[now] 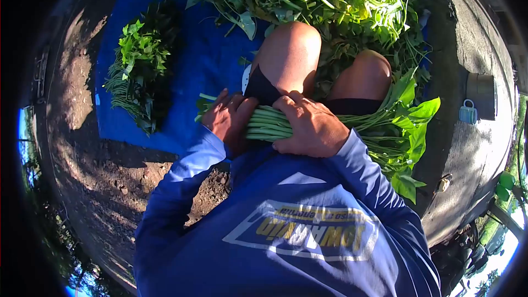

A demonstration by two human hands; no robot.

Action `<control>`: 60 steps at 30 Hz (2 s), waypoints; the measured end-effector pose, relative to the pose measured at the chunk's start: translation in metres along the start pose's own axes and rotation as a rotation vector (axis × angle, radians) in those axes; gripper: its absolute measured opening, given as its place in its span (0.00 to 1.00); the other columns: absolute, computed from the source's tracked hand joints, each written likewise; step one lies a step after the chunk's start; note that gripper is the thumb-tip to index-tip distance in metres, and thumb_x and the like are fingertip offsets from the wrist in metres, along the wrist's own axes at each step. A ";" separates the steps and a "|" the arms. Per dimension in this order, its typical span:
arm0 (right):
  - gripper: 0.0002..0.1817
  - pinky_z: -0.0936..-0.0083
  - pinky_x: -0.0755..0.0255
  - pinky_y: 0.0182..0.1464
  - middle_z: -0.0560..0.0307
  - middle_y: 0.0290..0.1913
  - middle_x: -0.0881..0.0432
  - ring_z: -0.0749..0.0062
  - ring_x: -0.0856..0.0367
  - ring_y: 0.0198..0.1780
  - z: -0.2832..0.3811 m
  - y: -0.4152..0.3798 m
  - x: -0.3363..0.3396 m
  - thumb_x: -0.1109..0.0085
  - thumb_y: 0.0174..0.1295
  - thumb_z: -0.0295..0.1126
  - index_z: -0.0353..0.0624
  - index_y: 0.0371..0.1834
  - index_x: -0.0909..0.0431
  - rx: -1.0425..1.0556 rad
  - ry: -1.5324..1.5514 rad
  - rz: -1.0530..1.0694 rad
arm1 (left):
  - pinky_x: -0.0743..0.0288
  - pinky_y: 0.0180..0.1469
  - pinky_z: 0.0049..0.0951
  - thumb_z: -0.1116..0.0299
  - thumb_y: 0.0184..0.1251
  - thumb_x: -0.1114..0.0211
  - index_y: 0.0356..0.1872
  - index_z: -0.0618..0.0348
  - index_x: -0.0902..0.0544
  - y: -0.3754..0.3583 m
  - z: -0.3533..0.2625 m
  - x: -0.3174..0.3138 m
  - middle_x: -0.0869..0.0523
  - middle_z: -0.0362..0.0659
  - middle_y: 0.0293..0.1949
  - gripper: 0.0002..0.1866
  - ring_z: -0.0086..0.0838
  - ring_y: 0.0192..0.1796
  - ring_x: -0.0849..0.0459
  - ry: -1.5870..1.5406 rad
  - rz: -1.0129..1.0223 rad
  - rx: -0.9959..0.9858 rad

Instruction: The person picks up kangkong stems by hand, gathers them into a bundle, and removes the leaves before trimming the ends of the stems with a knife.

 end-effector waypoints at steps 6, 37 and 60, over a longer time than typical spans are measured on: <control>0.35 0.51 0.17 0.54 0.34 0.53 0.17 0.38 0.12 0.52 0.014 -0.007 0.008 0.26 0.48 0.34 0.33 0.59 0.29 -0.119 -0.172 -0.066 | 0.15 0.50 0.50 0.65 0.62 0.31 0.60 0.50 0.24 0.027 0.038 -0.027 0.13 0.50 0.47 0.24 0.50 0.45 0.10 0.042 0.054 -0.208; 0.36 0.52 0.20 0.47 0.46 0.43 0.19 0.48 0.14 0.44 0.033 -0.020 0.030 0.27 0.49 0.29 0.41 0.64 0.32 0.056 -0.369 -0.414 | 0.17 0.48 0.48 0.32 0.80 0.52 0.28 0.54 0.07 0.112 0.023 0.085 0.08 0.48 0.31 0.39 0.44 0.41 0.09 0.206 0.380 0.132; 0.40 0.52 0.17 0.49 0.36 0.44 0.14 0.40 0.11 0.46 -0.011 0.006 0.013 0.25 0.46 0.35 0.39 0.63 0.33 -0.191 -0.115 -0.017 | 0.25 0.71 0.43 0.52 0.70 0.24 0.71 0.55 0.23 0.012 0.008 -0.071 0.16 0.47 0.64 0.33 0.38 0.67 0.19 -0.920 -0.137 0.098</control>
Point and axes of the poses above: each hand's wrist, its own y-axis towards the middle knuckle, its own x-axis out of the back of the hand, z = x × y, the point moved 4 cm from there along y, towards the middle knuckle
